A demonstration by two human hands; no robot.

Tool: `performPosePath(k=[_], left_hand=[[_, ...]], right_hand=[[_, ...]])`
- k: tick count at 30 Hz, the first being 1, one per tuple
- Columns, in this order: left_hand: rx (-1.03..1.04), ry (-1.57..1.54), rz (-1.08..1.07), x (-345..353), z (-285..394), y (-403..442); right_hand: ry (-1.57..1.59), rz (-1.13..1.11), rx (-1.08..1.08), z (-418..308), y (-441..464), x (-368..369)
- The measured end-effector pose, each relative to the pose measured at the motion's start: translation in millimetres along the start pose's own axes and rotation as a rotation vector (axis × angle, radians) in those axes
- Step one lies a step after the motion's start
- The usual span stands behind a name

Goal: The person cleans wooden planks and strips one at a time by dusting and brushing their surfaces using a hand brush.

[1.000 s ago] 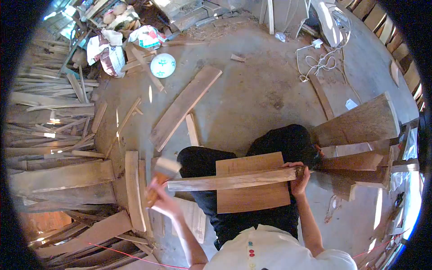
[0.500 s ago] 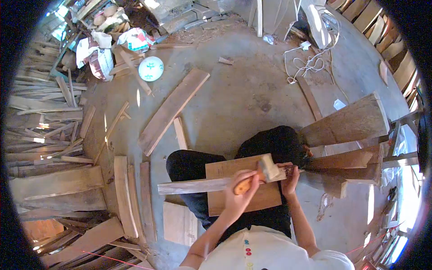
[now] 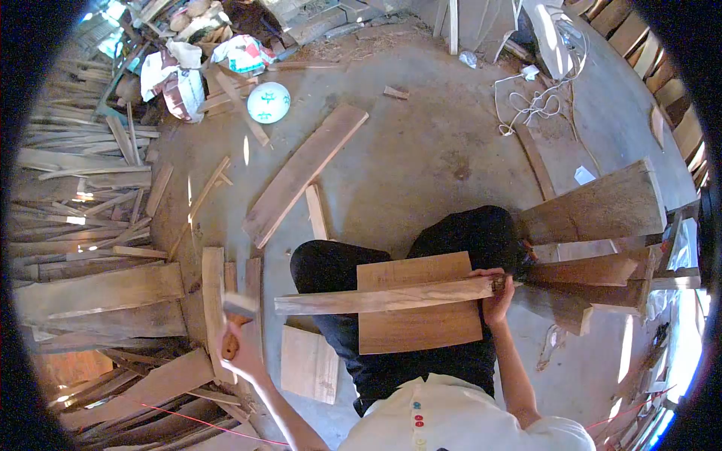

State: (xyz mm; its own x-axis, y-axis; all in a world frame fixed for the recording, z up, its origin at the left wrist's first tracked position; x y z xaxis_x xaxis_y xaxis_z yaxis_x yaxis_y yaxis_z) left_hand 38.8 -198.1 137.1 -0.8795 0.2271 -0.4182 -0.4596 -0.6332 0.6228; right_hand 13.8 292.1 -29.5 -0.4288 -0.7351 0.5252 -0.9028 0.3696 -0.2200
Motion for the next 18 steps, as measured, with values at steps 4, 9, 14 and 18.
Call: performPosePath(k=[4, 9, 14, 18], left_hand=[[-0.149, -0.032, 0.094, 6.6, 21.1, 4.9], [-0.528, -0.595, -0.319, 85.8, 104.2, -61.2], [-0.329, -0.822, -0.954, 130.0, 206.2, -162.9], [-0.065, -0.84, -0.986, 141.6, 223.7, -199.1]], right_hand=[[-0.003, -0.036, -0.013, -4.2, -0.5, 5.5], [0.0, 0.009, 0.005, -4.2, -3.1, 7.0], [0.002, -0.01, -0.001, 11.4, 1.4, -25.5], [0.147, 0.182, 0.1, 14.1, -3.7, -22.2]])
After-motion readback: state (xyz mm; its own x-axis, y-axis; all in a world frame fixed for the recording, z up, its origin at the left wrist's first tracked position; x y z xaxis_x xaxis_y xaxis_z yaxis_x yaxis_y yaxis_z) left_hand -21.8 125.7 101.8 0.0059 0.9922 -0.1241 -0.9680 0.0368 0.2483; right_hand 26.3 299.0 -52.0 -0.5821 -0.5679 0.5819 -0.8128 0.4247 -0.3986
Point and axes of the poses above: each hand's wrist, its own y-axis towards the middle knuckle, its own x-axis out of the palm, z = x × y, the point moved 3 cm from there along y, towards the middle knuckle, and after that the axes turned 6 degrees about z, right-handed, at the moved point
